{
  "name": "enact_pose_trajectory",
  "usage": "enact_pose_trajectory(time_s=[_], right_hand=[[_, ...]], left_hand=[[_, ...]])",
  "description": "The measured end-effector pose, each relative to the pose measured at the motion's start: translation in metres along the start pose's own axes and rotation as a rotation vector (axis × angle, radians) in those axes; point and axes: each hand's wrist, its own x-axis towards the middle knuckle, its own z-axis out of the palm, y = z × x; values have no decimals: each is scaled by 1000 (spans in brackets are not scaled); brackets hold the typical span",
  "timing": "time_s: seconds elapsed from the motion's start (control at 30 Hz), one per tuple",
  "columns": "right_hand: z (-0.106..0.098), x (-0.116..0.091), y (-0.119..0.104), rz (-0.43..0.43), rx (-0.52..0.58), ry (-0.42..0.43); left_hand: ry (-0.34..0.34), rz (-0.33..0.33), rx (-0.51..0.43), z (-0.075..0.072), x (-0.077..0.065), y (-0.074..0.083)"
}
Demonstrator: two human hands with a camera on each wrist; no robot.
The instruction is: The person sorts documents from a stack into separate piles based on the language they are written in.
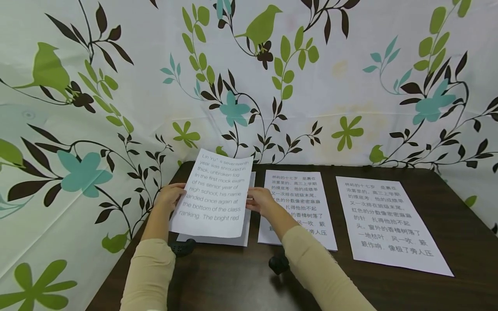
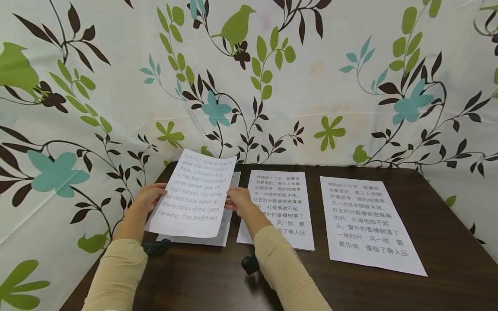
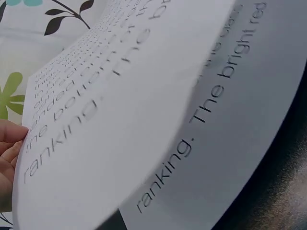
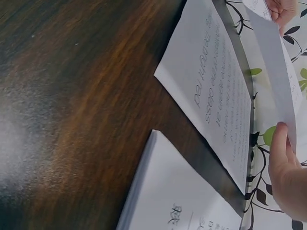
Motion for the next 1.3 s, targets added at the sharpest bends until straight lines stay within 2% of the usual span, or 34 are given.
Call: enact_pose_trajectory(time_s=[0.27,0.47,0.83,1.03,1.17,1.3], right_hand=[[-9,0,7,7,1,-125],[-15,2,13,26,21,-191],[-18,1,21,72,62,-193],[-18,-3,25,66,47,-222],[-17,-2,27,66,42,-225],[-17,-2,29,64,26,-223]], left_hand=[[-1,28,10,5,3,-11],[27,15,6,12,6,-20],[37,21,6,23,10,-33],[76,23,-10,24,12,-36],[96,20,-1,25,8,-36],[117,35,-32,24,6,-37]])
